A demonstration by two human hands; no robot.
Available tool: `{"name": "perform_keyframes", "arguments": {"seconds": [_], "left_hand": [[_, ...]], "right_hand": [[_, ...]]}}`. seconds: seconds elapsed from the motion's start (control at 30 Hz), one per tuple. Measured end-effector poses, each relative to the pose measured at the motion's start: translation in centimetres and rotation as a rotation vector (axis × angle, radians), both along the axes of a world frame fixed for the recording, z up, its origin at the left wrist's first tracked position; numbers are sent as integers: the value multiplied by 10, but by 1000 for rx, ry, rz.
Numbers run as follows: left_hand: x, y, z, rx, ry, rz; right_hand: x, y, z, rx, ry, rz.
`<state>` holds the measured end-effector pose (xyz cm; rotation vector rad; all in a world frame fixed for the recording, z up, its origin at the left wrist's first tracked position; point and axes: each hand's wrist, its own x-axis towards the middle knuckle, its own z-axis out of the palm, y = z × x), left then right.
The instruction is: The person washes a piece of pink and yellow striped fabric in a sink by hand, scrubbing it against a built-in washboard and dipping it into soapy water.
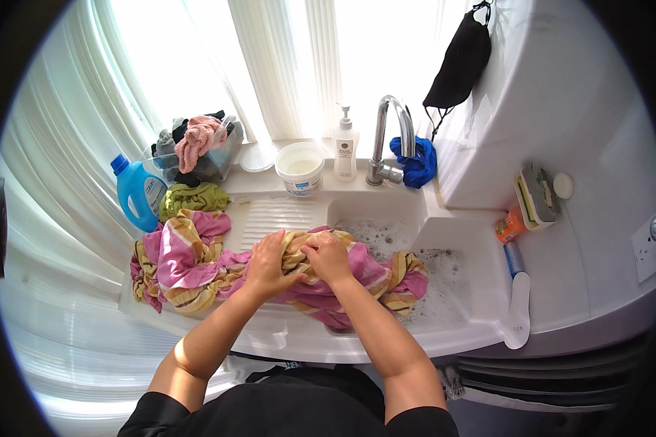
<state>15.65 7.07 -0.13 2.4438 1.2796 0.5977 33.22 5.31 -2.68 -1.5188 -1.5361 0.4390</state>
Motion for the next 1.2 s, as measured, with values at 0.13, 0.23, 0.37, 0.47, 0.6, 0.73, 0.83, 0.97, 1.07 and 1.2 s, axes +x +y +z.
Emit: {"name": "perform_keyframes", "arguments": {"seconds": [0.13, 0.23, 0.37, 0.47, 0.6, 0.73, 0.83, 0.97, 1.07, 1.2], "left_hand": [[47, -5, -6, 117, -1, -95], [96, -9, -24, 121, -21, -195], [168, -31, -45, 10, 54, -318], [197, -56, -51, -43, 180, -456], [209, -75, -68, -117, 377, -633], [175, -61, -48, -2, 277, -620], [132, -23, -8, 83, 356, -416], [74, 16, 23, -116, 624, -50], [33, 22, 33, -255, 593, -67], [-8, 6, 30, -119, 553, -117]], "right_hand": [[45, -18, -8, -93, 245, -76], [86, -40, -13, -202, 453, -200], [168, -73, -57, -233, 515, -440], [229, -106, -74, -498, -17, -828], [274, -146, -116, -1152, -611, -751], [264, -114, -87, -1360, -554, -417], [232, -80, -57, -1040, -505, -298], [148, -44, -31, -873, -603, 80], [107, -31, -64, -743, -568, 206], [84, -44, -98, -547, -182, 44]]}}
